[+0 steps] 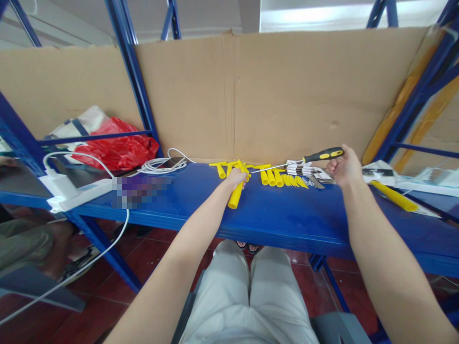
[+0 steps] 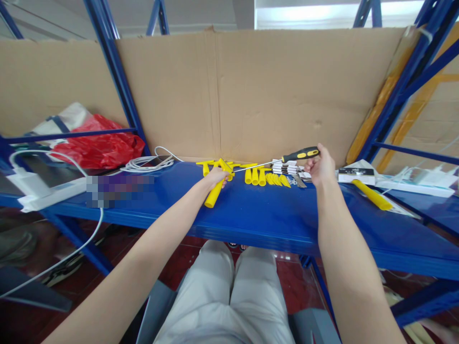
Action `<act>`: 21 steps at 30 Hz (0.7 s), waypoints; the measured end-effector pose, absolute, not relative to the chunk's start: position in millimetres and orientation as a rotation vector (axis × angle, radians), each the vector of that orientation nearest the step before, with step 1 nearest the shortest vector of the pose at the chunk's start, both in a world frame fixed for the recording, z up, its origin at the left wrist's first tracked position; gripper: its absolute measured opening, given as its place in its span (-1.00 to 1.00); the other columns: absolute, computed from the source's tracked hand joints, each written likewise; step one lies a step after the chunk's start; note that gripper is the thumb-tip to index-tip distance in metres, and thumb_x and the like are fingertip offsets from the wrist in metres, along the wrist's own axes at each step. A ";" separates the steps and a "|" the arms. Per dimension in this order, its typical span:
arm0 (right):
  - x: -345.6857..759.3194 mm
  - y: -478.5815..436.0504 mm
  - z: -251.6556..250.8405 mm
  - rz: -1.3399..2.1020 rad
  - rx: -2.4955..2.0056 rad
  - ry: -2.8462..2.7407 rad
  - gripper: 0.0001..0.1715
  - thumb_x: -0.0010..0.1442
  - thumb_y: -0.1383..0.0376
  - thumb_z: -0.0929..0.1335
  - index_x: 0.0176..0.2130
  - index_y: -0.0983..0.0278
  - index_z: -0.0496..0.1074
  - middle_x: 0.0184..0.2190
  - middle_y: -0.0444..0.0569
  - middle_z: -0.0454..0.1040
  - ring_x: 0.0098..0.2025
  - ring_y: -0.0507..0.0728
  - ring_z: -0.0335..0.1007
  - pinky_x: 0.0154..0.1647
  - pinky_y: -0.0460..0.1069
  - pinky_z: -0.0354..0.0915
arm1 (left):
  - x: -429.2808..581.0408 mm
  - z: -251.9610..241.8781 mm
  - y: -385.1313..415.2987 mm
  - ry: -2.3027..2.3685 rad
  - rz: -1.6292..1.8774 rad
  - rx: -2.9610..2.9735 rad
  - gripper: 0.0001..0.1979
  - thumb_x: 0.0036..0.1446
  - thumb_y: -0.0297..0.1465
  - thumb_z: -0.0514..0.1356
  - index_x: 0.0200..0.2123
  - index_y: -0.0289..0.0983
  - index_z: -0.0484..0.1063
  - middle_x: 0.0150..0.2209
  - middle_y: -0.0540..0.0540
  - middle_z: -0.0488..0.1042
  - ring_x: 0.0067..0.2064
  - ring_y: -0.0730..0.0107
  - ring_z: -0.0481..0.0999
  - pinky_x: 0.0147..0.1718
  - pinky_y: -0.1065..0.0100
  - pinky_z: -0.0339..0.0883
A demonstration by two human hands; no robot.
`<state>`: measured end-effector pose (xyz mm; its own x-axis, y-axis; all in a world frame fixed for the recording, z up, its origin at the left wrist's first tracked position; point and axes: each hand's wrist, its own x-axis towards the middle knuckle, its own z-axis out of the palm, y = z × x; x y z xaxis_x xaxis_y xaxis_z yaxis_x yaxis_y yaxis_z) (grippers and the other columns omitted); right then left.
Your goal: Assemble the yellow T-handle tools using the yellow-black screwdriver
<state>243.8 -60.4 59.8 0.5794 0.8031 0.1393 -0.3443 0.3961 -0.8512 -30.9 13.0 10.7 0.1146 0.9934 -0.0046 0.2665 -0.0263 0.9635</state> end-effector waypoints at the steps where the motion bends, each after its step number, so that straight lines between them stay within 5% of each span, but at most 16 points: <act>1: 243.7 -61.1 60.2 0.796 -0.878 -0.584 -0.67 0.31 0.17 0.21 -0.47 0.21 0.13 -0.79 -0.24 0.11 -0.76 -0.04 -0.02 -0.74 -0.17 -0.03 | -30.8 10.6 13.0 1.311 0.990 1.467 -0.73 0.11 -0.68 0.07 -0.53 -0.25 0.17 -0.75 0.15 0.16 -0.73 0.62 0.14 -0.67 0.50 0.06; 6: 243.9 -63.6 62.3 0.850 -0.787 -0.625 -0.61 0.33 0.13 0.21 -0.48 0.25 0.24 -0.68 -0.10 0.36 -0.65 0.00 0.27 -0.64 -0.15 0.18 | -29.8 9.6 13.2 1.267 0.994 1.470 -0.75 0.12 -0.67 0.06 -0.52 -0.27 0.21 -0.73 0.15 0.18 -0.73 0.64 0.14 -0.68 0.51 0.06; 12: 240.6 -62.4 60.9 0.817 -0.753 -0.667 -0.61 0.29 0.14 0.30 -0.51 0.26 0.23 -0.72 -0.21 0.18 -0.74 -0.06 0.00 -0.74 -0.16 -0.02 | -29.7 8.5 14.7 1.240 1.004 1.463 -0.75 0.12 -0.67 0.06 -0.52 -0.27 0.20 -0.74 0.15 0.17 -0.74 0.63 0.14 -0.68 0.50 0.07; 21: 244.8 -58.9 59.8 0.829 -0.741 -0.582 -0.65 0.30 0.25 0.17 -0.52 0.22 0.18 -0.75 -0.23 0.02 -0.73 -0.04 -0.06 -0.73 -0.13 -0.04 | -29.8 7.9 16.6 1.252 1.021 1.455 -0.76 0.11 -0.66 0.05 -0.53 -0.27 0.20 -0.73 0.14 0.17 -0.73 0.61 0.14 -0.65 0.49 0.09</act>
<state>244.8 -58.9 59.8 0.5507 0.8169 0.1716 -0.4393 0.4584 -0.7725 -29.8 16.6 7.9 0.1346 0.9907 0.0187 0.2171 -0.0479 0.9750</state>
